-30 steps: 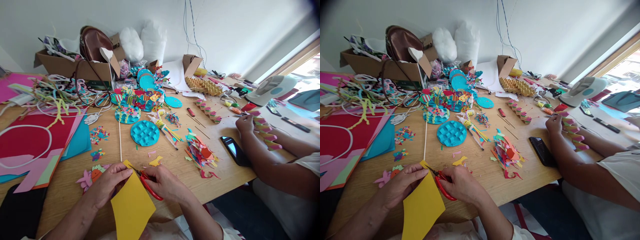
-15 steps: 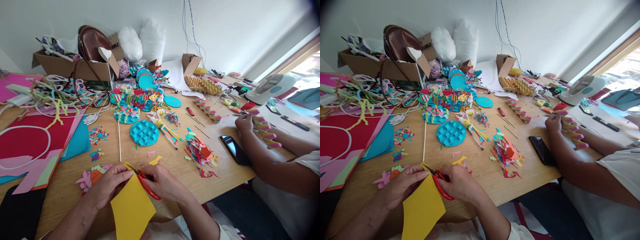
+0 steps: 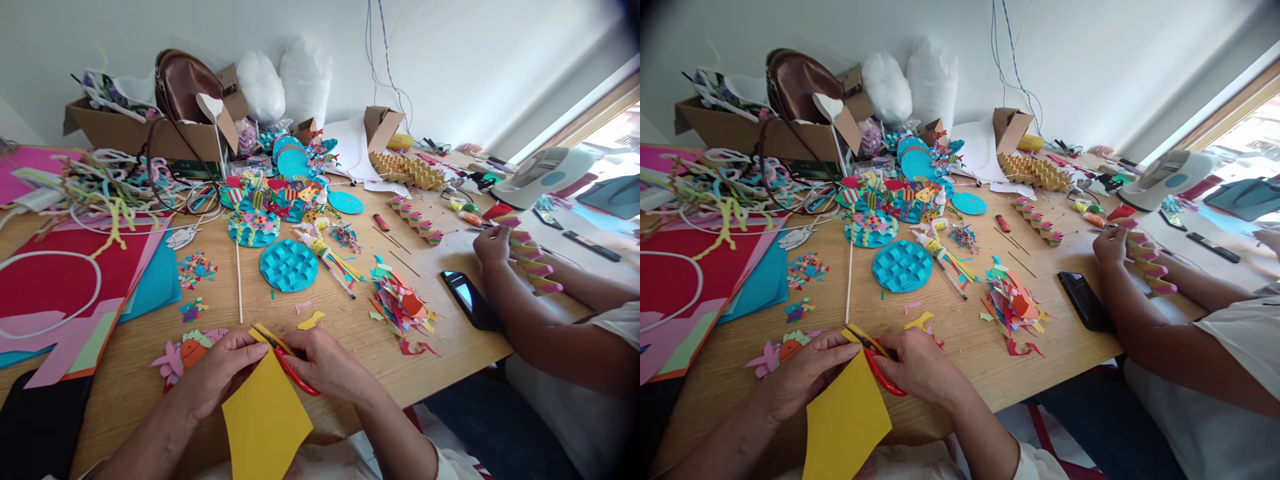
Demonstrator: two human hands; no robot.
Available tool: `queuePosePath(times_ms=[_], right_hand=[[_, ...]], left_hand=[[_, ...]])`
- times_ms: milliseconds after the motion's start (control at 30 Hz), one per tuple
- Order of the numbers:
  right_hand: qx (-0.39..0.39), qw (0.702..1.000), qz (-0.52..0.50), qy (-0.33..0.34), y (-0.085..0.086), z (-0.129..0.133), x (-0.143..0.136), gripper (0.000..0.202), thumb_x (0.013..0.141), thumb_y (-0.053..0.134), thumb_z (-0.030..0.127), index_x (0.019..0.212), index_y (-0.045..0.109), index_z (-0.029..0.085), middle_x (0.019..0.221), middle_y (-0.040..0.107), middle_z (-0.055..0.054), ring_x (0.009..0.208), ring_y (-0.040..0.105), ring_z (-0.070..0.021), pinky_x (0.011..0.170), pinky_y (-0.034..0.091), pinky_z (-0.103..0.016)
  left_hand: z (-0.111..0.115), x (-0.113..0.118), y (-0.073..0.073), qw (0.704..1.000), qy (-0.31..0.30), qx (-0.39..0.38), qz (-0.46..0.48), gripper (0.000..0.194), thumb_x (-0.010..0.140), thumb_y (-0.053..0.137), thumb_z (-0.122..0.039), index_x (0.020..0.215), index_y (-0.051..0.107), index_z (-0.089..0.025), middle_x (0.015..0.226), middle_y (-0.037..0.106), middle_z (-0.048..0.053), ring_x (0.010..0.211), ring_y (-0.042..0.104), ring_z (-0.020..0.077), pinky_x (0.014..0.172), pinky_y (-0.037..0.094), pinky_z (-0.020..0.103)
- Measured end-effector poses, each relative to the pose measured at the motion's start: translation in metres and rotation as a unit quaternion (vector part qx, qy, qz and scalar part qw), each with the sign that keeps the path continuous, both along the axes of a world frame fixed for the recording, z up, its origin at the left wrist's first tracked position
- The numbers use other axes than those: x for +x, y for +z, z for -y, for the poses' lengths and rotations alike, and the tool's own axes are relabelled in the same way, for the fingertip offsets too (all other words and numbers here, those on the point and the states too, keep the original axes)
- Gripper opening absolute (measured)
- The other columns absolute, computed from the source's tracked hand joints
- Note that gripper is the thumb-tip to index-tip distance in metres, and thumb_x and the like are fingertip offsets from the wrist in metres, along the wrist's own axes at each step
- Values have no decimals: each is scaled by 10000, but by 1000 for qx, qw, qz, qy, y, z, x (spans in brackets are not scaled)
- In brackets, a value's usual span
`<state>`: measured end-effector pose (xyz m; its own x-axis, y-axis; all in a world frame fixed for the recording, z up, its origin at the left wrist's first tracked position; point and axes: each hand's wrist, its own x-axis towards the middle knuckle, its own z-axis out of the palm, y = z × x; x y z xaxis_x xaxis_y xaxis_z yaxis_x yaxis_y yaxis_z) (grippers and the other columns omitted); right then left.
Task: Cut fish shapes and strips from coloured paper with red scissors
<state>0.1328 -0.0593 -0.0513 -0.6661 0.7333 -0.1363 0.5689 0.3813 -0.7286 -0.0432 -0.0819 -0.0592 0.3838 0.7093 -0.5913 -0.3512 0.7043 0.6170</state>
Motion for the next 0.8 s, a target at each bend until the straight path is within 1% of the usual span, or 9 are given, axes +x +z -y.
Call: queuePosePath(times_ms=[100,267,333,433,567,633,700,733,800], right_hand=[[-16,1000,-13,-3,-3,1,1,243,863,406,264,849,615,139,656,581,15,520,413,-69,465,265,-178],[-9,1000,12,-26,-7,2,3,261,864,408,290,791,607,138,645,595,7,527,437,-75,458,249,-185],[22,997,60,-42,-5,2,4,263,856,415,300,767,606,143,636,604,-3,530,455,-84,468,242,-198],[68,982,161,-71,3,4,5,288,845,421,341,737,607,150,634,624,-36,544,499,-112,475,226,-225],[102,959,255,-69,14,9,6,258,829,445,359,761,608,171,672,664,-70,568,566,-156,468,210,-248],[122,953,270,-61,17,11,5,249,832,442,364,786,604,182,693,679,-72,566,590,-169,468,209,-254],[134,951,273,-56,18,13,3,243,839,436,360,794,603,190,708,688,-68,567,609,-176,466,213,-254],[138,950,275,-56,19,13,1,238,841,435,352,790,603,192,708,689,-66,568,618,-180,463,217,-254],[143,947,280,-59,19,15,-1,219,839,443,333,782,605,196,708,691,-63,582,631,-192,458,230,-253]], left_hand=[[0,-1,-1,1000,7,5,-11,136,611,730,-254,680,687,-145,550,671,9,489,588,111,479,430,194],[0,-2,-3,999,15,38,-2,161,659,691,-283,750,687,-151,595,671,12,528,595,127,537,450,228],[0,-2,-3,998,37,42,-6,161,655,693,-284,759,688,-161,587,660,3,546,603,135,557,457,237],[-1,-2,-2,997,64,39,-18,206,637,704,-276,822,693,-187,596,656,-9,569,614,144,575,465,244],[-2,1,0,995,49,74,-36,182,649,689,-272,801,707,-174,812,692,38,606,617,150,605,469,262],[-2,3,0,994,36,91,-58,200,662,676,-284,826,708,-174,846,693,50,615,614,154,599,459,259],[-2,4,-2,989,32,106,-102,206,666,671,-296,830,712,-179,764,695,41,599,599,152,571,440,240],[-2,5,-2,984,35,119,-126,189,666,669,-297,806,718,-179,738,693,36,601,591,152,561,430,232],[-3,5,-4,973,43,153,-167,146,665,666,-291,742,727,-183,764,697,36,631,583,156,560,419,221]])
